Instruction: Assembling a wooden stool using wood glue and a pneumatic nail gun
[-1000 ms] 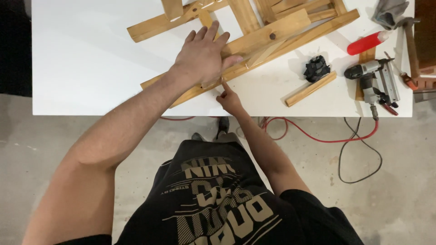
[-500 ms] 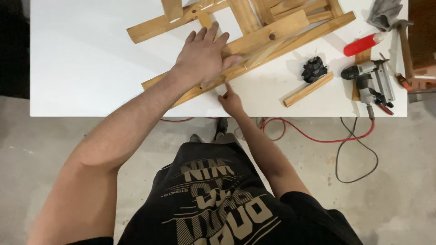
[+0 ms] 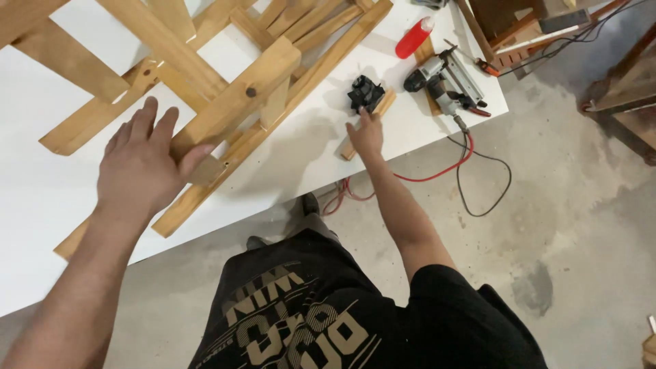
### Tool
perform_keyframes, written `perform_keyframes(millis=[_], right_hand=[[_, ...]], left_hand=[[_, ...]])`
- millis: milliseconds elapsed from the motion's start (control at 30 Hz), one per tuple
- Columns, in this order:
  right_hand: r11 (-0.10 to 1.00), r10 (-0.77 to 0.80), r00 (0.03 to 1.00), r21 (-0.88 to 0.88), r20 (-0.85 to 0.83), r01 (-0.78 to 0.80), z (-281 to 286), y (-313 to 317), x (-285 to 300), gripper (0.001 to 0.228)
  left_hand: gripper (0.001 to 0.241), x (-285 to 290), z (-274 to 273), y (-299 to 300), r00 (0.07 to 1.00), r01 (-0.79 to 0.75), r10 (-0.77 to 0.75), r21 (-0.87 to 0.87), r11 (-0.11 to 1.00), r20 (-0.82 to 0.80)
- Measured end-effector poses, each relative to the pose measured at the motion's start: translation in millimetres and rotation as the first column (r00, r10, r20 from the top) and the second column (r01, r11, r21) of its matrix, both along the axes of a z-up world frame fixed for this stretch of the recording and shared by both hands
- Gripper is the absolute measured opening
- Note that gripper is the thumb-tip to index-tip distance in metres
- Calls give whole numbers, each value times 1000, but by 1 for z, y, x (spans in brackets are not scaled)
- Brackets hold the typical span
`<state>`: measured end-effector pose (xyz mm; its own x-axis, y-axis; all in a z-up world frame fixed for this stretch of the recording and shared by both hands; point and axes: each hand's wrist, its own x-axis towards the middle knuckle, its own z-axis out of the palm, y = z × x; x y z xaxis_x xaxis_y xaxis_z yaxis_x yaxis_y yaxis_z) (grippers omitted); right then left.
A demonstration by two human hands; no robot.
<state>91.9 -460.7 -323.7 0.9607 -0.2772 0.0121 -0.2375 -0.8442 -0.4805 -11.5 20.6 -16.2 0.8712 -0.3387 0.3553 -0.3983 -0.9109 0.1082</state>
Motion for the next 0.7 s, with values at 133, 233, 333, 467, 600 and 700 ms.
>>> perform_keyframes(millis=[133, 233, 333, 467, 600, 700], right_hand=[[946, 30, 996, -319, -80, -54, 1, -59, 68, 78], [966, 114, 992, -227, -44, -121, -44, -92, 114, 56], [949, 136, 990, 282, 32, -139, 0, -75, 71, 34], [446, 643, 757, 747, 116, -493, 128, 17, -25, 38], [235, 782, 569, 727, 252, -645, 138, 52, -50, 42], [322, 832, 533, 648, 154, -690, 153, 60, -51, 67]], left_hand=[[80, -1, 5, -11, 1000, -10, 10, 3, 1000, 26], [63, -25, -7, -44, 977, 44, -19, -111, 993, 212], [35, -34, -39, -124, 997, 10, 23, -435, 901, 71], [81, -2, -64, -241, 711, -551, -116, -652, 520, -693], [52, 28, -124, -273, 765, -615, 198, -604, 508, -612], [59, 26, -143, -264, 726, -653, 259, -518, 553, -637]])
